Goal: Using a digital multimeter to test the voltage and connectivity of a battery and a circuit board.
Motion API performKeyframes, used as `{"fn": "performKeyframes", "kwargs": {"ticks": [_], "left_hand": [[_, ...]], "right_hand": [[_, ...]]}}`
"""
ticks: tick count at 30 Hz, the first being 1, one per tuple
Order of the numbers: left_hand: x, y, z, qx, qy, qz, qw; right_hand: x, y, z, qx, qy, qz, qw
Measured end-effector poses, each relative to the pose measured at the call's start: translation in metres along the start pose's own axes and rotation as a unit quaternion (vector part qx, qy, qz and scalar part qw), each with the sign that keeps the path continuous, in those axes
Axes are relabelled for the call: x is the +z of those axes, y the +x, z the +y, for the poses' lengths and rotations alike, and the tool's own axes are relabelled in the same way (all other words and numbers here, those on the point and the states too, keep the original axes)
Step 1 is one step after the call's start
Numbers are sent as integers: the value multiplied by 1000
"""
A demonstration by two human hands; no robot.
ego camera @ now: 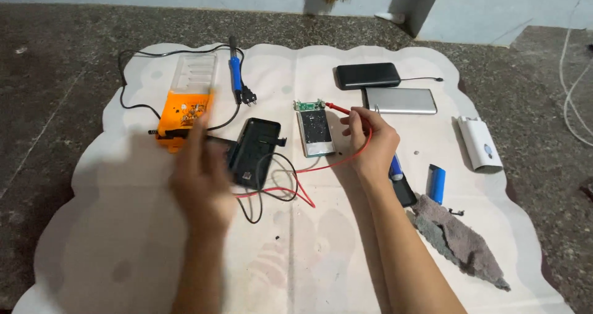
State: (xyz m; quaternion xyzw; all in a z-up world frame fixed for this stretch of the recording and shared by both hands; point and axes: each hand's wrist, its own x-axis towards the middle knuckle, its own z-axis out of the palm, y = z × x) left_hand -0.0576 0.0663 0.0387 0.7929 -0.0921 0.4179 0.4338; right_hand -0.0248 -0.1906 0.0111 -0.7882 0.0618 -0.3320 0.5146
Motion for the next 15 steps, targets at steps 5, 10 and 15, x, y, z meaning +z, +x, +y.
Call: {"fn": "performKeyframes", "kwargs": {"ticks": [5,10,15], "left_hand": [[-54,-47,-42,-24,209,-83,974],[-51,-49,-36,-40,245,-159,956],[-52,-42,-41,-81,235,-192,949]], "right_hand": [[-2,-1,-14,76,15,0,997],[-2,-4,-14,61,36,-3,997],[-5,-6,-15,78,24,-10,997]]}}
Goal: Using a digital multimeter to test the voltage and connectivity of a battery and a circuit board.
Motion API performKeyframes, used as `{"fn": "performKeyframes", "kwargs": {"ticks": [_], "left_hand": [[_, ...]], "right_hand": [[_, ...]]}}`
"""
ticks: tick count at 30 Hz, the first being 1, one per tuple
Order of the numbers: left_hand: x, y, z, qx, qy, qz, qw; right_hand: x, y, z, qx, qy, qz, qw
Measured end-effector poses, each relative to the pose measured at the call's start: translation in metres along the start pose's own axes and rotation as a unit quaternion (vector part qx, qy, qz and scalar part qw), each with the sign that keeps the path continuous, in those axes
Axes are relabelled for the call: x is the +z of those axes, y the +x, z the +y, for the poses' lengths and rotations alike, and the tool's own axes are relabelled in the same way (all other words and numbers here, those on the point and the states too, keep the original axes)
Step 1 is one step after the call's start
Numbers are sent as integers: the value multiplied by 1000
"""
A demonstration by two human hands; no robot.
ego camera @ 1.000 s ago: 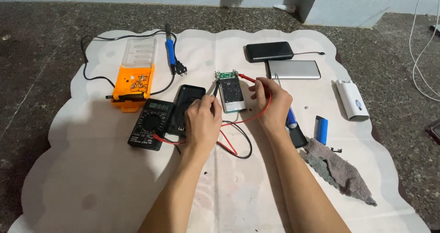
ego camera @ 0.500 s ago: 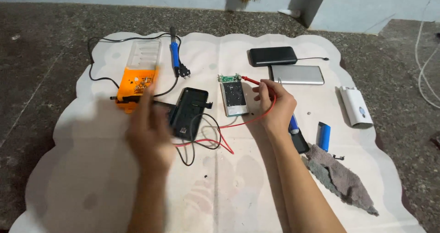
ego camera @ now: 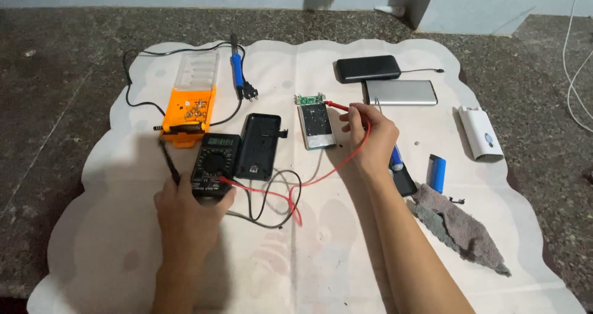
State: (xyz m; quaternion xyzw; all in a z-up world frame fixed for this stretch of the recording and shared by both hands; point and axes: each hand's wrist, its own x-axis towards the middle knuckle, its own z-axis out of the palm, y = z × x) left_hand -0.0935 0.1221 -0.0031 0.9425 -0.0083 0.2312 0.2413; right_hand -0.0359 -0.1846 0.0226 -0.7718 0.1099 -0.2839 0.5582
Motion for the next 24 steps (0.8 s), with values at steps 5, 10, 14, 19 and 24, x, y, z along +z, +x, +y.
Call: {"fn": "performKeyframes", "kwargs": {"ticks": [5,10,14,19,24], "left_hand": [[-17,-1,25,-79,-16,26,996],[20,14,46,74,9,212,974],[29,16,91,14,-31,154,988],[40,16,83,-35,-36,37,998],[51,30,83,-77,-28,-19,996]], "right_hand": [[0,3,6,8,15,1,1000],[-1,4,10,-14,37,15,999],[-6,2,16,-19,28,22,999],[-7,2,8,13,55,37,998],[-3,6,18,2,45,35,998]]}}
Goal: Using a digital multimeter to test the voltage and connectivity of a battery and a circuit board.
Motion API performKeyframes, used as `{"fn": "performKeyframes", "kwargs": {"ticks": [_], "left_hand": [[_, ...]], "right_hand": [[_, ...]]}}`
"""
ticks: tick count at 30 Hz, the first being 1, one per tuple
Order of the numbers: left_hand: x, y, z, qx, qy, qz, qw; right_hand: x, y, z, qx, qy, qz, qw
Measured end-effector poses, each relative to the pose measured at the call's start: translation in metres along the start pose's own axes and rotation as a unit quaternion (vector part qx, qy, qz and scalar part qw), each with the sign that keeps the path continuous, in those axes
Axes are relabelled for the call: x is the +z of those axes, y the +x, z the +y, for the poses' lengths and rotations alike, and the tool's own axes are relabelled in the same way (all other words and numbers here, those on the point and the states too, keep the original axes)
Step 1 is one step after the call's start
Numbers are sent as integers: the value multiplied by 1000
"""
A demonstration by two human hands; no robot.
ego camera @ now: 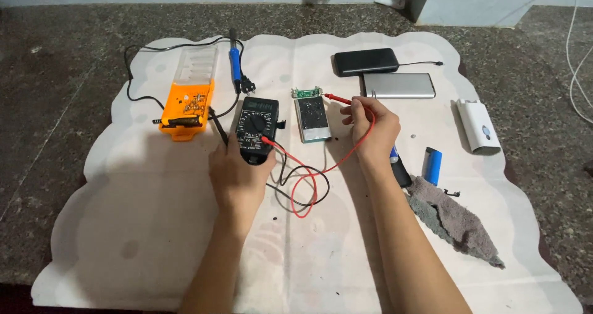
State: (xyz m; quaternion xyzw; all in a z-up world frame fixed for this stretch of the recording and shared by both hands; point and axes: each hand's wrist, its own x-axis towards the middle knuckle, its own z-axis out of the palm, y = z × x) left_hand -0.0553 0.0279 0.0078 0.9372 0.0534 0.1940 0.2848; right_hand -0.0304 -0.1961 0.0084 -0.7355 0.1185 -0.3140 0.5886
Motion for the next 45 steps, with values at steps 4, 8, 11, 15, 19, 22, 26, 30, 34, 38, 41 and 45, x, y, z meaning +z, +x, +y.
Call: {"fn": "performKeyframes", "kwargs": {"ticks": [4,8,11,15,19,22,26,30,34,38,41,45], "left_hand": [[38,17,-11,14,24,30,999],[36,21,13,12,0,34,999],[38,22,18,27,-5,55,998],[19,19,23,68,20,38,997],[14,36,15,224,-18,162,961],[35,58,8,305,-170,115,930],[36,60,24,295,-233,77,923],[19,51,22,216,-320,-5,923],[17,54,17,167,-355,3,920],[18,60,16,111,-431,-7,896],[21,60,16,59,-495,-8,867],[42,65,9,-22,-617,-22,787]], "right_hand": [[-2,-6,-10,10,-7,2,1000],[1,1,4,7,-20,2,1000],[3,1,6,17,-5,-5,1000],[5,1,8,-1,8,-13,1000],[8,4,12,-13,-13,-16,1000],[9,7,17,-20,-41,-16,999],[7,7,12,-18,-35,1,999],[5,8,14,-23,-26,12,999],[7,7,0,1,-23,10,1000],[8,6,-1,-6,-32,10,999],[10,6,-1,15,-24,20,999],[12,7,-3,21,-11,19,1000]]}}
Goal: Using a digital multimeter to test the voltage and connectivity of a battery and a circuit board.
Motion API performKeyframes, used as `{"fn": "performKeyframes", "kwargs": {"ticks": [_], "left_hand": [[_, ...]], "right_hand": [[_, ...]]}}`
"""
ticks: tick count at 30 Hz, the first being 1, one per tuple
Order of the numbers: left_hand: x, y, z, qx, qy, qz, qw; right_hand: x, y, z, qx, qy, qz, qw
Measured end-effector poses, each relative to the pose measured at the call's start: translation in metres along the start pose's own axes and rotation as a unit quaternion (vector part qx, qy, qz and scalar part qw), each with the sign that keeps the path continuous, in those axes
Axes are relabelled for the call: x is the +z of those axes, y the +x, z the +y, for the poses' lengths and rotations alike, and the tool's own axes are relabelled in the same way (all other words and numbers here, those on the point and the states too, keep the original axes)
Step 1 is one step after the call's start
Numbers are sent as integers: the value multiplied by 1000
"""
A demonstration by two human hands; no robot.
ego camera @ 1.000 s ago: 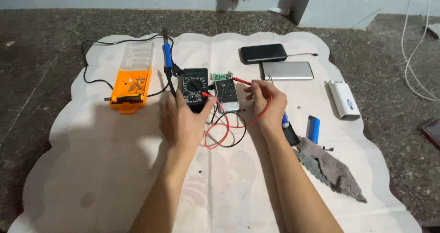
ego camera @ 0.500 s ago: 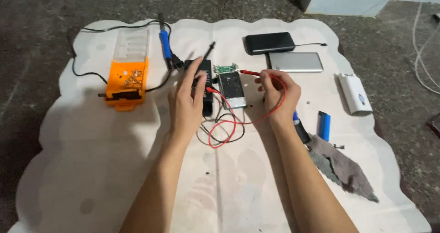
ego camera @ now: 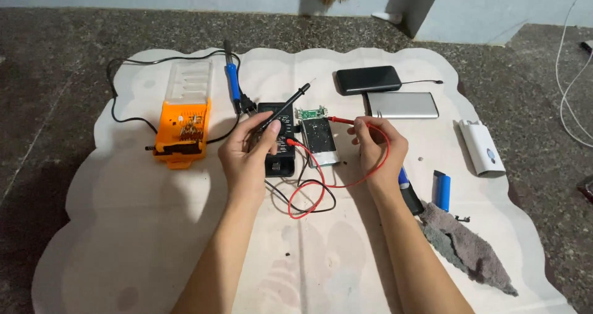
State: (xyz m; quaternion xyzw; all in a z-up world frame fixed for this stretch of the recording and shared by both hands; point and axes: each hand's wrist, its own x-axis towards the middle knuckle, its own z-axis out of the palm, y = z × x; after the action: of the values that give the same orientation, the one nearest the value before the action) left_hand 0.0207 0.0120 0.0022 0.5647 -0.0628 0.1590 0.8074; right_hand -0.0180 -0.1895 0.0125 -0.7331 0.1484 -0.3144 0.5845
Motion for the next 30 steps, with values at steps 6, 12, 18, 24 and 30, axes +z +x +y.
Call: {"fn": "performKeyframes", "kwargs": {"ticks": [6,12,18,24,30], "left_hand": [[6,-5,10,-83,-117,-6,990],[7,-6,11,-115,-143,-12,983],[3,-3,11,-106,-203,-43,972],[-5,7,0,-122,-282,-90,948],[-11,10,-25,-130,-255,-114,951]], "right_hand": [[-2,-2,-1,-1,-9,-3,1000],[-3,-5,-4,14,-21,-9,1000],[-4,-4,0,22,-8,-3,1000],[2,5,21,15,20,-2,1000],[9,1,20,13,20,18,1000]]}}
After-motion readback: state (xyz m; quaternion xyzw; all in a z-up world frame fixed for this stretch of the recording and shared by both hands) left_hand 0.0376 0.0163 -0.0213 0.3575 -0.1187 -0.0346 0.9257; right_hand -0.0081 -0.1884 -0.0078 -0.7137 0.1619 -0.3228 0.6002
